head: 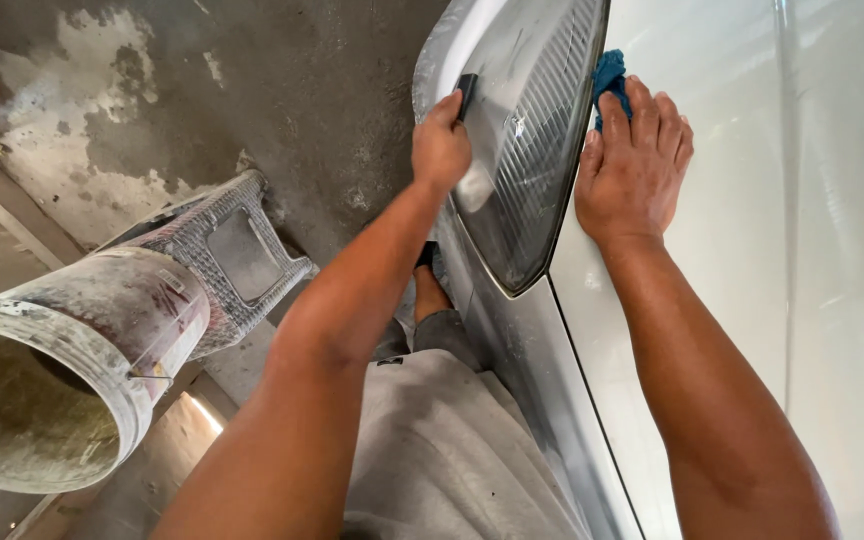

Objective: The person scrubs the surface of a car's headlight with a black sponge and a blue cloth. They repeatedly dip the sponge and cloth into a bucket of water to rinse them before continuing to scrub the headlight and the surrounding painted area.

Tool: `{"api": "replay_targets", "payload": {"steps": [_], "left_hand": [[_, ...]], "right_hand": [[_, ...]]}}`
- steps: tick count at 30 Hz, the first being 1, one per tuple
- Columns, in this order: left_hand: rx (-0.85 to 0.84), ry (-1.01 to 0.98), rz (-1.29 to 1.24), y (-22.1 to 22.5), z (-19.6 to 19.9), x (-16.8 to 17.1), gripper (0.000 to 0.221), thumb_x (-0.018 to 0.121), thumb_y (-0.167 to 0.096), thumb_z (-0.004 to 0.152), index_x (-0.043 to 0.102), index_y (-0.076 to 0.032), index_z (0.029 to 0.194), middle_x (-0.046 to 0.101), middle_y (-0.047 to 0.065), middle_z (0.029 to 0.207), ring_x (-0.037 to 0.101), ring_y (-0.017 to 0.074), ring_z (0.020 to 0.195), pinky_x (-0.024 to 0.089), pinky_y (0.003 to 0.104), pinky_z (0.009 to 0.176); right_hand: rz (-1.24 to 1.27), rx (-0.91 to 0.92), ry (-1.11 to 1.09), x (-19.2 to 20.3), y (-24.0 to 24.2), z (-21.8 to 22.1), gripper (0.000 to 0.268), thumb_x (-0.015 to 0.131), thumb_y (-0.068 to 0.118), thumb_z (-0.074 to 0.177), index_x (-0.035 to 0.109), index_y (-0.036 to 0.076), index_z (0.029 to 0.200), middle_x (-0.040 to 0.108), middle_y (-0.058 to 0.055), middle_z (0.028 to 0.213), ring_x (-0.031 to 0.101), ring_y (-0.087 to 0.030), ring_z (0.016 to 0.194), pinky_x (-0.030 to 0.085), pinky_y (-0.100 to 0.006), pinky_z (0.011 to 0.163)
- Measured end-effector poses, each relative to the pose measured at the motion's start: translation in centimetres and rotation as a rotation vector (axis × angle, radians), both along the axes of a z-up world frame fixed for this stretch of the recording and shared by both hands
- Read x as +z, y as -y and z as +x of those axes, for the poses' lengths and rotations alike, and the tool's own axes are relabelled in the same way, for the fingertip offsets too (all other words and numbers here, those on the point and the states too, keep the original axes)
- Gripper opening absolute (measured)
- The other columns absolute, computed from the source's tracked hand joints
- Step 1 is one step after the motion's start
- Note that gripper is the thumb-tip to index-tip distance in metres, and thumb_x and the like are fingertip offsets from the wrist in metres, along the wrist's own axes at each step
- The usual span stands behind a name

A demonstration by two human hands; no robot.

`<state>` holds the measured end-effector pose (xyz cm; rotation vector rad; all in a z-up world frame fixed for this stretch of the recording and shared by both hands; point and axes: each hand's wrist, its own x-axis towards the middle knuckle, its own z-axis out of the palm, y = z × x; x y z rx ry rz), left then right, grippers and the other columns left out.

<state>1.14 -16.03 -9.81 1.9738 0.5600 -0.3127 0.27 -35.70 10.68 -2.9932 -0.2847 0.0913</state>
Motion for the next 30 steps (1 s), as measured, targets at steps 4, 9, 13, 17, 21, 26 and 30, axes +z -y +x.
{"api": "replay_targets", "payload": {"steps": [4, 9, 13, 17, 21, 26, 30], "left_hand": [[-0.113, 0.225, 0.058, 0.9, -7.1, 11.3, 0.052, 0.055, -0.006, 0.098, 0.057, -0.016, 0.149, 0.062, 0.016, 0.136, 0.061, 0.0345, 0.112, 0.049, 0.044, 0.104], [-0.343, 0.547, 0.121, -0.2, -7.8, 11.0, 0.055, 0.058, -0.005, 0.098, 0.053, -0.015, 0.152, 0.054, 0.012, 0.153, 0.056, 0.0350, 0.127, 0.038, 0.048, 0.113], [-0.119, 0.142, -0.002, -0.3, -0.8, 3.5, 0.047, 0.054, -0.010, 0.100, 0.058, -0.019, 0.146, 0.062, 0.008, 0.146, 0.059, 0.0307, 0.126, 0.044, 0.041, 0.114], [-0.086, 0.132, -0.014, 0.5, -1.8, 5.1, 0.047, 0.056, -0.009, 0.098, 0.061, -0.016, 0.144, 0.062, 0.010, 0.146, 0.059, 0.0316, 0.131, 0.046, 0.041, 0.115], [-0.354, 0.359, 0.026, 0.9, -8.8, 14.7, 0.054, 0.060, -0.007, 0.095, 0.055, -0.014, 0.148, 0.054, 0.008, 0.155, 0.054, 0.0342, 0.124, 0.045, 0.043, 0.114], [-0.342, 0.294, 0.105, 0.4, -4.1, 8.4, 0.051, 0.057, -0.012, 0.100, 0.054, -0.016, 0.151, 0.054, 0.006, 0.154, 0.055, 0.0302, 0.123, 0.042, 0.045, 0.112], [-0.165, 0.058, 0.071, 0.4, 0.4, 4.3, 0.044, 0.055, -0.015, 0.103, 0.057, -0.020, 0.146, 0.056, 0.005, 0.153, 0.056, 0.0306, 0.127, 0.042, 0.043, 0.114]], "right_hand": [[0.010, -0.010, -0.009, 0.5, -0.3, 0.0, 0.041, 0.053, 0.023, 0.112, 0.056, 0.007, 0.149, 0.043, -0.014, 0.162, 0.033, -0.040, 0.147, 0.021, -0.059, 0.122], [0.002, -0.028, -0.039, 0.7, -0.5, 0.1, 0.041, 0.052, 0.023, 0.112, 0.055, 0.008, 0.150, 0.042, -0.013, 0.162, 0.032, -0.040, 0.149, 0.019, -0.059, 0.123], [-0.007, -0.025, -0.046, 0.5, -0.4, 0.0, 0.043, 0.053, 0.022, 0.111, 0.055, 0.007, 0.151, 0.042, -0.014, 0.163, 0.031, -0.041, 0.149, 0.019, -0.059, 0.122], [0.002, -0.029, -0.038, 0.7, -0.5, -0.3, 0.042, 0.054, 0.023, 0.111, 0.056, 0.007, 0.150, 0.042, -0.013, 0.162, 0.032, -0.041, 0.148, 0.020, -0.058, 0.123], [-0.020, -0.015, -0.028, 0.7, -0.5, 0.2, 0.042, 0.055, 0.023, 0.111, 0.056, 0.007, 0.149, 0.043, -0.014, 0.162, 0.033, -0.041, 0.147, 0.021, -0.058, 0.122], [-0.015, -0.027, -0.027, 0.5, -0.4, 0.2, 0.042, 0.054, 0.023, 0.112, 0.055, 0.008, 0.150, 0.043, -0.013, 0.162, 0.032, -0.040, 0.147, 0.020, -0.057, 0.123], [-0.029, -0.023, -0.029, 0.1, -0.2, 0.0, 0.041, 0.052, 0.023, 0.113, 0.055, 0.008, 0.151, 0.042, -0.012, 0.162, 0.032, -0.039, 0.148, 0.020, -0.057, 0.123]]}}
